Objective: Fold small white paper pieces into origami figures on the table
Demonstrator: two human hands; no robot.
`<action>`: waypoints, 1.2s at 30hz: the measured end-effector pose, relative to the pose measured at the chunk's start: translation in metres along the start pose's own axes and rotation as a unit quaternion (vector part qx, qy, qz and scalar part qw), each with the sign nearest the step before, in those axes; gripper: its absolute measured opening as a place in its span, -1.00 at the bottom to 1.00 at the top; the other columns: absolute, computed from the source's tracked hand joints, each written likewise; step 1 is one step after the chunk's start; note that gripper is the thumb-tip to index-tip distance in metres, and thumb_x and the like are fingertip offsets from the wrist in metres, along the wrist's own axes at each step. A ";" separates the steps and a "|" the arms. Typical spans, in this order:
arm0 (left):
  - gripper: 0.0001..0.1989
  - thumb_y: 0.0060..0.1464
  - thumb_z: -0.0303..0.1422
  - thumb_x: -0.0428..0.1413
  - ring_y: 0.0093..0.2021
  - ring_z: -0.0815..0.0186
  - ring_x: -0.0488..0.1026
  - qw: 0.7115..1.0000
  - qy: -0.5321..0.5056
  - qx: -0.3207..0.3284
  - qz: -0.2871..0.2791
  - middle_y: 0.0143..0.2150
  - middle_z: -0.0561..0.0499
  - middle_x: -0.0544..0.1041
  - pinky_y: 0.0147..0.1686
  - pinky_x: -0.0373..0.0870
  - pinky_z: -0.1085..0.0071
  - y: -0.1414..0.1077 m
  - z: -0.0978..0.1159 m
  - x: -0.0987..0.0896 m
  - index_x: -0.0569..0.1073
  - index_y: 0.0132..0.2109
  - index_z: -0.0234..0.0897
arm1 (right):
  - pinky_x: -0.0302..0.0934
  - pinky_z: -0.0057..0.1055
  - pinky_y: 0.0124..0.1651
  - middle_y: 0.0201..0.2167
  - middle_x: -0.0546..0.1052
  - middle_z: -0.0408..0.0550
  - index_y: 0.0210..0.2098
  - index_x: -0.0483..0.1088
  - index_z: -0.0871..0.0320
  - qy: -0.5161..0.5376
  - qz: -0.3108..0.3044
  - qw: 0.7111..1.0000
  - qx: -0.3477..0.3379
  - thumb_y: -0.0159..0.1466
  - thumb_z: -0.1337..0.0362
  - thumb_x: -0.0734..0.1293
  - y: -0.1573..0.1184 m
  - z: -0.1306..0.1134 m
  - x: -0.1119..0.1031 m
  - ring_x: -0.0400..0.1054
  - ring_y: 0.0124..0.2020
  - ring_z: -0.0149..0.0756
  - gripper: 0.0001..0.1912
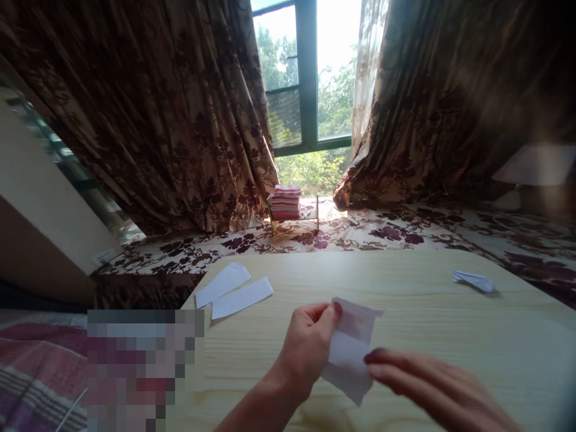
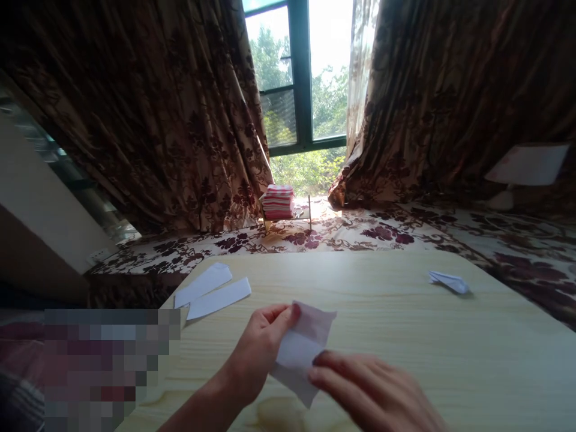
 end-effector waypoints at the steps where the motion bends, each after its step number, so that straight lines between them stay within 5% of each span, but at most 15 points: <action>1: -0.53 -0.18 0.02 0.21 -0.64 0.51 0.10 1.000 0.021 0.004 -0.004 -0.64 0.10 0.28 -0.63 -0.04 0.52 -0.001 -0.001 -0.001 0.38 -0.52 -0.37 | 0.39 -0.44 -0.20 -0.13 0.55 0.04 0.09 0.29 0.06 0.006 0.004 0.999 0.052 0.26 0.20 0.27 0.004 0.002 -0.005 0.49 -0.21 -0.20 -0.60; 5: -0.56 -0.09 -0.01 0.18 -0.61 0.49 0.16 0.997 0.069 0.001 -0.040 -0.61 0.08 0.32 -0.60 0.03 0.52 -0.003 -0.002 -0.001 0.45 -0.48 -0.39 | 0.33 -0.31 -0.11 0.02 0.40 0.12 0.08 0.30 0.10 0.013 0.011 0.981 0.195 0.17 0.20 0.38 0.028 0.016 -0.015 0.37 -0.05 -0.12 -0.51; 8: -0.59 -0.02 -0.07 0.16 -0.56 0.47 0.21 0.992 0.074 0.005 -0.099 -0.54 0.03 0.39 -0.56 0.08 0.53 -0.006 0.001 0.001 0.53 -0.36 -0.41 | 0.28 -0.43 -0.34 -0.36 0.48 -0.04 -0.32 0.45 0.15 0.136 -0.062 0.950 0.273 0.25 0.26 0.26 0.044 0.026 -0.006 0.36 -0.38 -0.31 -0.85; 10: -0.63 -0.05 -0.13 0.20 -0.49 0.43 0.27 0.986 0.064 0.001 -0.152 -0.47 0.00 0.45 -0.49 0.13 0.53 -0.009 0.004 0.000 0.56 -0.26 -0.40 | 0.17 -0.48 -0.48 -0.58 0.37 -0.15 -0.53 0.37 0.18 0.190 -0.068 0.921 0.332 0.25 0.25 0.24 0.048 0.031 0.000 0.24 -0.51 -0.38 -0.75; 14: -0.67 -0.14 -0.24 0.26 -0.42 0.39 0.29 0.981 0.062 -0.002 -0.184 -0.47 0.01 0.46 -0.39 0.18 0.50 -0.011 0.010 -0.005 0.58 -0.26 -0.41 | 0.02 -0.49 -0.55 -0.63 0.28 -0.21 -0.51 0.35 0.19 0.292 -0.079 0.862 0.406 0.23 0.13 0.27 0.046 0.038 0.002 0.12 -0.56 -0.43 -0.71; 20: -0.70 -0.16 -0.27 0.24 -0.45 0.40 0.25 0.976 0.095 -0.029 -0.192 -0.49 0.01 0.43 -0.42 0.13 0.48 -0.010 0.015 -0.012 0.59 -0.31 -0.45 | -0.02 -0.48 -0.54 -0.62 0.25 -0.22 -0.50 0.38 0.18 0.319 -0.085 0.839 0.432 0.21 0.01 0.27 0.045 0.043 -0.005 0.10 -0.55 -0.43 -0.63; 30: -0.77 -0.09 -0.36 0.13 -0.46 0.38 0.26 0.973 0.146 -0.021 -0.178 -0.50 0.01 0.46 -0.43 0.11 0.48 -0.009 0.021 -0.014 0.61 -0.33 -0.41 | 0.10 -0.47 -0.47 -0.55 0.37 -0.15 -0.41 0.46 0.21 0.312 -0.082 0.850 0.417 0.23 0.05 0.28 0.050 0.042 -0.010 0.21 -0.48 -0.38 -0.67; 36: -0.73 -0.10 -0.30 0.14 -0.46 0.38 0.27 0.971 0.173 -0.031 -0.163 -0.49 -0.01 0.49 -0.42 0.12 0.48 -0.009 0.025 -0.017 0.62 -0.33 -0.42 | 0.19 -0.47 -0.42 -0.49 0.46 -0.13 -0.39 0.48 0.20 0.382 -0.149 0.817 0.405 0.18 0.18 0.34 0.056 0.041 -0.011 0.30 -0.44 -0.36 -0.80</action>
Point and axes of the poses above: each hand's wrist, its own y-axis towards the middle knuckle, its own x-axis out of the palm, z = x × y, the point moved 1 cm from there along y, towards the middle knuckle
